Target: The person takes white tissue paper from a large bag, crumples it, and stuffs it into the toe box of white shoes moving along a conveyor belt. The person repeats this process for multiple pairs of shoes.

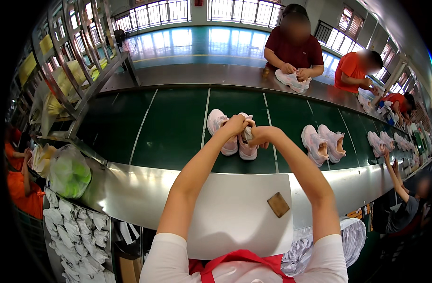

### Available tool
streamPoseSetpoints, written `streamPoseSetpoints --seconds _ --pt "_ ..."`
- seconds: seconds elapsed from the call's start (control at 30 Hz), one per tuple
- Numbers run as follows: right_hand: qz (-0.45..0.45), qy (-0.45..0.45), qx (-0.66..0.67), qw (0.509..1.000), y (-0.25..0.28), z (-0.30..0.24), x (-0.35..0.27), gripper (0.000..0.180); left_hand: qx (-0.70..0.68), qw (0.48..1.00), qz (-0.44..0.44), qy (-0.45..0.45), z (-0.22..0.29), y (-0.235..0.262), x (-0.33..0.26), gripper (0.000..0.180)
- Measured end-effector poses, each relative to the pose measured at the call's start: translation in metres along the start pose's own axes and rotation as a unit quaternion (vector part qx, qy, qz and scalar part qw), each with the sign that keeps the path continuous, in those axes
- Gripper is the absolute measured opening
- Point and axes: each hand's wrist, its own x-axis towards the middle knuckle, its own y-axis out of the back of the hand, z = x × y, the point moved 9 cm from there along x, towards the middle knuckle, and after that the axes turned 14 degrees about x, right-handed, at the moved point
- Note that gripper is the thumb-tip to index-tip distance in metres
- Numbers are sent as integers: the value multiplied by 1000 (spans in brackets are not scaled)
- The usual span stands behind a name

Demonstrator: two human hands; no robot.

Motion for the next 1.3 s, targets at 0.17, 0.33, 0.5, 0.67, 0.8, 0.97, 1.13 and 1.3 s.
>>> streamPoseSetpoints --seconds 0.17,0.33,0.5,0.67,0.8,0.97,1.13,1.3 --pt "263 90 -251 927 -15 -5 32 23 12 999 40 -30 22 -4 5 27" --pt "225 112 -61 966 22 4 -9 43 -5 994 -104 -19 8 -10 -1 39" --pt "353 179 90 914 33 49 -5 67 90 994 -58 3 27 -19 0 57" --pt "462 136 103 870 19 56 36 38 194 965 154 88 37 -25 9 18" --pt "490 172 81 851 17 48 26 32 217 967 98 87 33 -23 5 21" --pt "467 127 138 864 21 80 26 42 381 894 172 161 83 28 -86 61" --pt "341 233 303 859 28 79 -9 53 107 989 -51 89 25 -12 -86 24" --pt "443 212 81 867 -25 58 -190 56 317 929 185 -41 88 45 -151 39"
